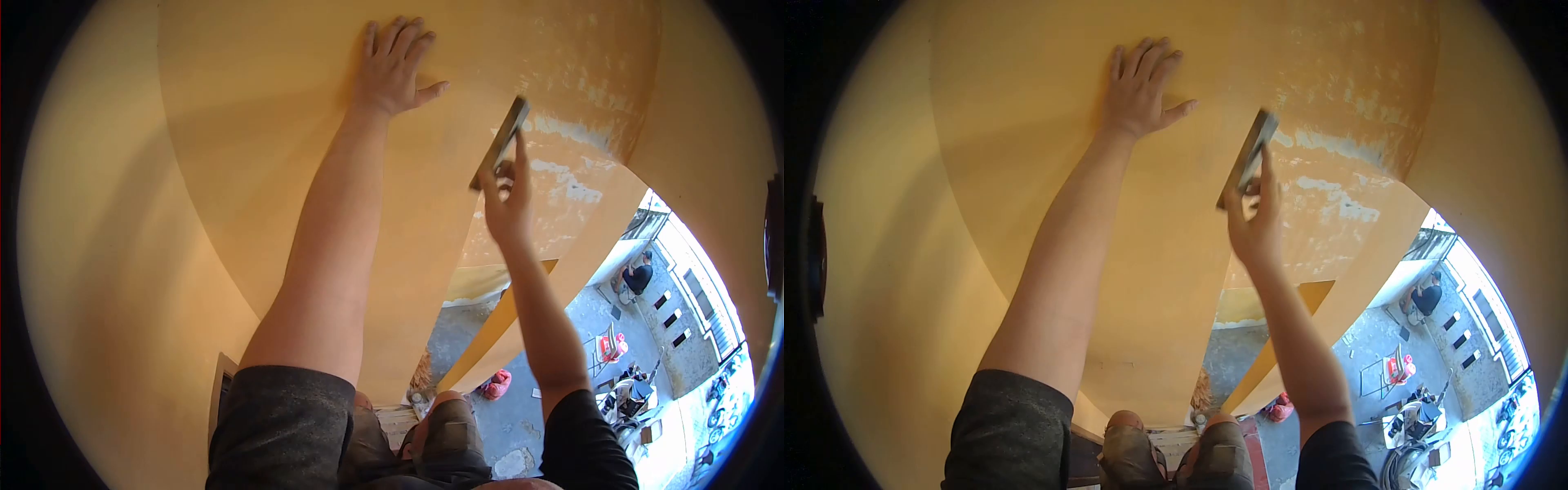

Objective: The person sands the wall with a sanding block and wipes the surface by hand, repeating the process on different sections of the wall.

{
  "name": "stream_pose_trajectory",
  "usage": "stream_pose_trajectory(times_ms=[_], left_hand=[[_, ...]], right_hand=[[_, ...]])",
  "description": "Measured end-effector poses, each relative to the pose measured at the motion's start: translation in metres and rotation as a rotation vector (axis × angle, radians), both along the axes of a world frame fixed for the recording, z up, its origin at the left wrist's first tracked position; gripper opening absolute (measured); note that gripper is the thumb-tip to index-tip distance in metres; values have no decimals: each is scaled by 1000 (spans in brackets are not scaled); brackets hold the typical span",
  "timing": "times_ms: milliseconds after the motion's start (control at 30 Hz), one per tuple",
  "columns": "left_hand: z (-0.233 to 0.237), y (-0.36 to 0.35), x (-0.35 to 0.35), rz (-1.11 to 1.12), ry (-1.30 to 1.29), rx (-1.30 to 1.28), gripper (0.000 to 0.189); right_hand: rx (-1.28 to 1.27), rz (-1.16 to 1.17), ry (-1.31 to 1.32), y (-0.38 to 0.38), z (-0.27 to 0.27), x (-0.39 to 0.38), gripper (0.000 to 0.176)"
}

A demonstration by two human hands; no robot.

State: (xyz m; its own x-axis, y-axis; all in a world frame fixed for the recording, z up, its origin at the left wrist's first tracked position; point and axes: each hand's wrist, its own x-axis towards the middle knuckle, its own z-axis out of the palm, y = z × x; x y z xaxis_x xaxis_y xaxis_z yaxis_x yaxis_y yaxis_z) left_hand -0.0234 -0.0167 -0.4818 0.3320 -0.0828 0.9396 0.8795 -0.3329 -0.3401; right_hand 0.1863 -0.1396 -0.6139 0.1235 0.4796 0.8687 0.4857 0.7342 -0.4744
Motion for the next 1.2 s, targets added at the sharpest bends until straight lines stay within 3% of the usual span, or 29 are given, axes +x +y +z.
stream_pose_trajectory(times_ms=[133, 267, 367, 500, 767, 967, 1033, 1200], left_hand=[[3, -3, -2, 31, 5, -21, 78], [1, -3, -4, 45, 43, -6, 78], [5, -4, -2, 26, 40, 38, 79], [6, -2, -4, 4, 54, 83, 78], [8, -6, -2, 78, 70, 51, 74], [9, -7, -1, 15, 69, 100, 74], [9, -8, -2, 46, 69, 69, 75], [11, -7, -2, 4, 56, 81, 76]], right_hand=[[-160, 102, 23, -17, -49, -7, 73], [-161, 113, 77, 0, -63, 0, 67], [-183, 84, 101, -5, -38, 3, 65], [-30, -85, -1, -6, 0, 11, 62], [-22, 11, 120, 7, 34, 24, 62], [72, -238, 47, 34, 91, 22, 61], [100, -428, -17, 48, 109, 16, 61], [160, -560, -137, 72, 114, 4, 58]])
